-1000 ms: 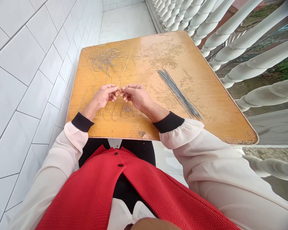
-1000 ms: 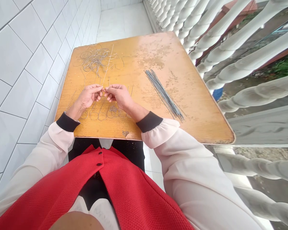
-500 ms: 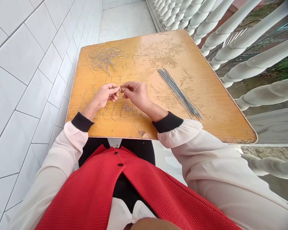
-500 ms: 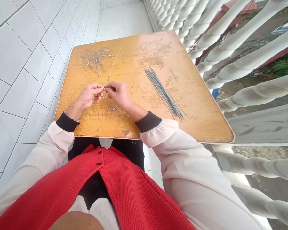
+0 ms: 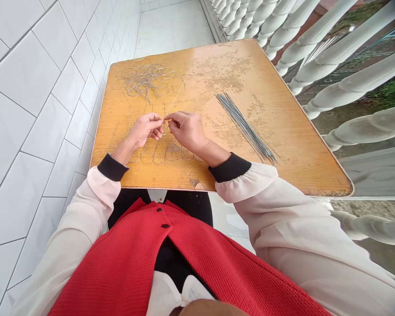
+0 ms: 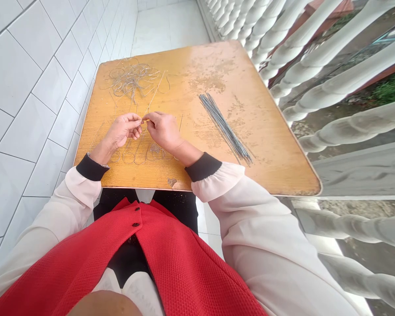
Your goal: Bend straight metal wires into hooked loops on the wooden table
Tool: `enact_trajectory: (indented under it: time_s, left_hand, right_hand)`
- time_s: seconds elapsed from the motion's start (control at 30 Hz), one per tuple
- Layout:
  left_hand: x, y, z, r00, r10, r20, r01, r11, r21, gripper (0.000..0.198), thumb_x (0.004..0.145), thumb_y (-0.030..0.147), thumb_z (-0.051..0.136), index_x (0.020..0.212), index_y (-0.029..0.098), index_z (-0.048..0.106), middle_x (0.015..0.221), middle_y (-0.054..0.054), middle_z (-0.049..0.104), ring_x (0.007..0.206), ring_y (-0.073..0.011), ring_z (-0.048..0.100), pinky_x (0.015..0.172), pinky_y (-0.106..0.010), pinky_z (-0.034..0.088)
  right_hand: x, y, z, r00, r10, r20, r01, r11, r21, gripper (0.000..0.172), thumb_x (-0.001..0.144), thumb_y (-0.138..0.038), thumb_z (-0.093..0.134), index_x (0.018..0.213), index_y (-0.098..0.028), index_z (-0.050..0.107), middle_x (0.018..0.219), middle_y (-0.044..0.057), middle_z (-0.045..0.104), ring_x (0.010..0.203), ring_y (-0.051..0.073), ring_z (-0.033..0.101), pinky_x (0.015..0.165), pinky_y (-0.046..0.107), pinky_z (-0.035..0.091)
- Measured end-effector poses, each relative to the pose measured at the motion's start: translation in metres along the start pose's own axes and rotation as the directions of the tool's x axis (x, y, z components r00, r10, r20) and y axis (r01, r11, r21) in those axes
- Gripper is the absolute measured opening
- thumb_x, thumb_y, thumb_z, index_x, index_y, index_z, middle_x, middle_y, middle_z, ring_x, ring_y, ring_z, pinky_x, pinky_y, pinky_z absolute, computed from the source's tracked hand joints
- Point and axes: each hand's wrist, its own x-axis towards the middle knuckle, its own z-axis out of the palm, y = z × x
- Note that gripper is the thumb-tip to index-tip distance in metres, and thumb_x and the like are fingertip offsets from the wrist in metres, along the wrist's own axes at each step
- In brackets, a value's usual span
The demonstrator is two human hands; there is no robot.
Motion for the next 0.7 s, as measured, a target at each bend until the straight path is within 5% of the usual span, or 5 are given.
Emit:
enact_trajectory:
  time_s: [0.4, 0.57, 0.7]
  left_hand:
    - [0.0014, -0.0026, -0.0021, 1.000, 0.025, -0.006, -0.025, 1.000, 0.005, 0.019, 0.102, 0.017, 0.064, 0.084, 0.017, 0.058, 0.061, 0.005, 0.066, 0.049, -0.0039, 0.062, 0.052, -0.014, 0.047]
    - [0.0016, -0.0035, -0.0025, 0.999, 0.034, -0.007, -0.034, 0.999, -0.005, 0.015, 0.102, 0.014, 0.059, 0.087, 0.016, 0.060, 0.063, 0.005, 0.066, 0.051, -0.0038, 0.063, 0.054, -0.014, 0.048]
    - [0.0001, -0.0033, -0.0021, 0.998, 0.052, -0.031, -0.053, 0.998, -0.026, 0.017, 0.101, 0.010, 0.058, 0.086, 0.016, 0.060, 0.071, 0.005, 0.069, 0.053, -0.0025, 0.063, 0.056, -0.015, 0.046]
  right_hand:
    - [-0.0009, -0.0026, -0.0017, 1.000, 0.015, -0.027, -0.014, 0.998, 0.056, 0.025, 0.092, -0.016, 0.055, 0.098, -0.024, 0.077, 0.099, 0.007, 0.079, 0.088, 0.022, 0.071, 0.087, 0.036, 0.054]
    - [-0.0010, -0.0043, -0.0023, 0.988, 0.156, -0.004, -0.151, 0.963, 0.221, 0.024, 0.089, -0.022, 0.067, 0.112, -0.025, 0.075, 0.085, 0.003, 0.077, 0.077, 0.019, 0.069, 0.081, 0.034, 0.058]
    - [0.0016, -0.0057, -0.0034, 0.960, 0.275, 0.060, -0.275, 0.869, 0.411, 0.020, 0.086, -0.016, 0.067, 0.104, -0.021, 0.072, 0.078, 0.001, 0.074, 0.064, 0.015, 0.068, 0.069, 0.031, 0.058]
